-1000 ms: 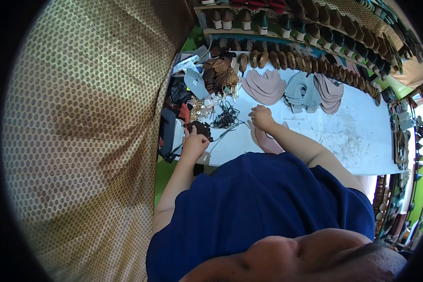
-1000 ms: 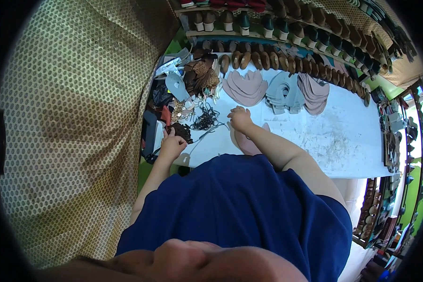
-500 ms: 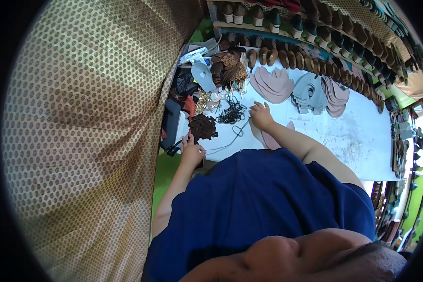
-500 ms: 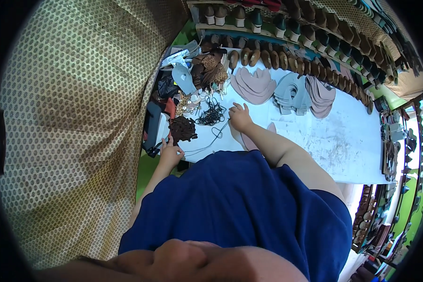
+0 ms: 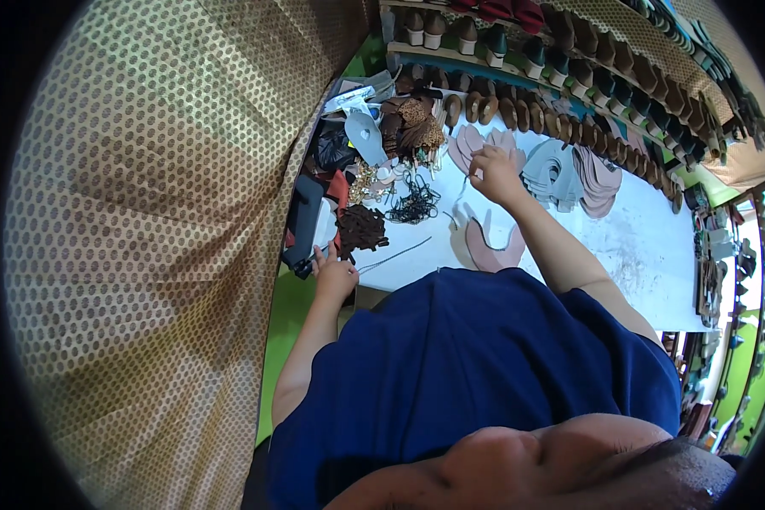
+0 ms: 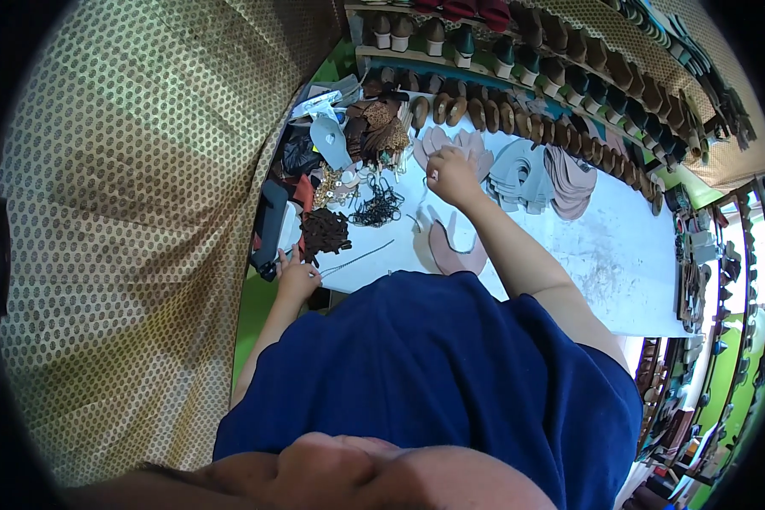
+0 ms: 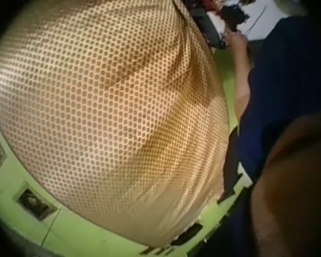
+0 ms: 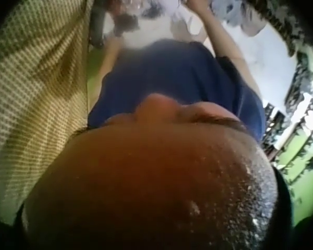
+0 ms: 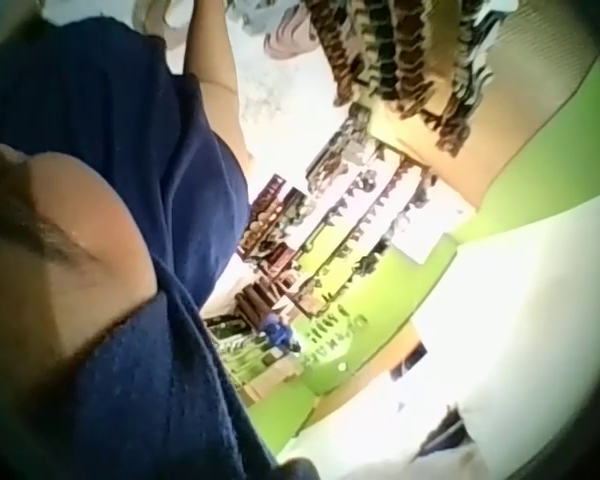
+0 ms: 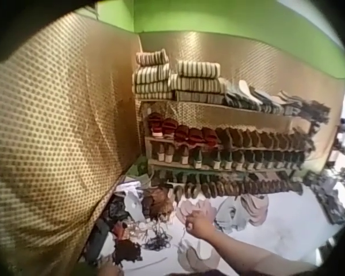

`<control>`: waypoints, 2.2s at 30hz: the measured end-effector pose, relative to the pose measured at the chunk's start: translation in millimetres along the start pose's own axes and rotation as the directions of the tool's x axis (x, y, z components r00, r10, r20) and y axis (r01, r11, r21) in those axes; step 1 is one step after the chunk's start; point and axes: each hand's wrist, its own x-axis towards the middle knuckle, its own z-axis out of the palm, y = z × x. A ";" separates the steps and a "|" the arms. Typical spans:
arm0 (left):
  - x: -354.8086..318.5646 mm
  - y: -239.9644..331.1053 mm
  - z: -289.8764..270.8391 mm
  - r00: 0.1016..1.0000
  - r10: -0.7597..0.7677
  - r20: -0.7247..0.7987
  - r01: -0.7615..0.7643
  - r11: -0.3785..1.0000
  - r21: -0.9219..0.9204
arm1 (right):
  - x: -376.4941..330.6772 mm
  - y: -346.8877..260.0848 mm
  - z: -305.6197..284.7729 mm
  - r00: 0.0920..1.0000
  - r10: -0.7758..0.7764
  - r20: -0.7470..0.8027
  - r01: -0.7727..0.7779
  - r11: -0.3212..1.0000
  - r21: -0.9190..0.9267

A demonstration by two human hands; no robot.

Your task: Arranging and sorting shoe upper components on a workbench.

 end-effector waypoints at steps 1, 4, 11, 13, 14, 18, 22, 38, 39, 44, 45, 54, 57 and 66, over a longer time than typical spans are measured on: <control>-0.7 1.3 -1.7 1.000 0.003 0.018 -0.004 0.999 0.037 | 1.2 -3.6 -6.4 1.000 -0.027 0.004 0.027 1.000 0.003; -6.3 -1.8 0.7 0.999 0.043 0.011 -0.044 0.988 0.149 | 0.0 -16.9 -8.2 0.994 -0.112 -0.017 0.112 0.994 0.005; -14.1 -19.1 26.9 0.986 0.017 -0.163 -0.001 0.995 0.097 | 2.4 -88.7 66.8 0.862 -0.216 0.459 0.301 0.946 -0.121; -15.0 -10.7 17.3 0.993 0.009 -0.116 0.002 0.995 0.096 | -5.0 -107.9 107.7 0.803 -0.336 0.492 0.415 0.908 -0.058; -14.8 -11.6 18.2 0.993 0.004 -0.116 0.007 0.995 0.097 | -9.0 -123.4 117.5 0.756 -0.380 0.532 0.467 0.884 -0.032; -17.8 -17.4 24.7 0.977 0.007 -0.212 0.025 0.988 0.150 | -34.1 -167.4 168.1 0.726 -0.404 0.556 0.379 0.910 0.167; -19.8 -29.0 32.8 0.927 -0.005 -0.374 0.048 0.993 0.107 | -25.6 -151.3 180.7 0.789 -0.477 0.386 0.312 0.854 0.416; -18.0 -15.1 12.2 0.875 -0.029 -0.483 0.009 0.999 -0.044 | -29.2 -29.5 154.8 0.964 -0.229 0.134 0.235 0.972 -0.028; -14.7 -13.5 12.9 0.869 0.014 -0.494 -0.027 0.999 -0.019 | -29.4 -31.3 156.6 0.965 -0.225 0.132 0.231 0.973 -0.026; -3.4 -7.1 6.6 0.845 0.089 -0.528 -0.086 0.996 0.031 | -26.2 -27.9 166.0 0.952 -0.202 0.228 0.239 0.960 -0.146; -1.4 -6.0 6.0 0.833 0.076 -0.548 -0.094 0.996 -0.005 | -23.7 -26.0 166.6 0.955 -0.210 0.210 0.245 0.957 -0.158; -7.8 -2.2 -7.4 0.812 0.028 -0.583 -0.094 0.992 -0.083 | 26.3 -29.9 121.2 0.998 -0.029 0.047 0.017 0.972 0.235; -6.5 0.6 -10.6 0.816 0.023 -0.577 -0.113 0.986 -0.120 | 46.8 -32.9 103.3 0.998 -0.051 0.044 0.031 0.924 0.382; 47.1 53.7 -37.7 0.834 0.139 -0.534 -0.328 0.903 -0.277 | 81.2 -47.8 71.5 0.949 0.085 0.305 -0.294 0.590 0.752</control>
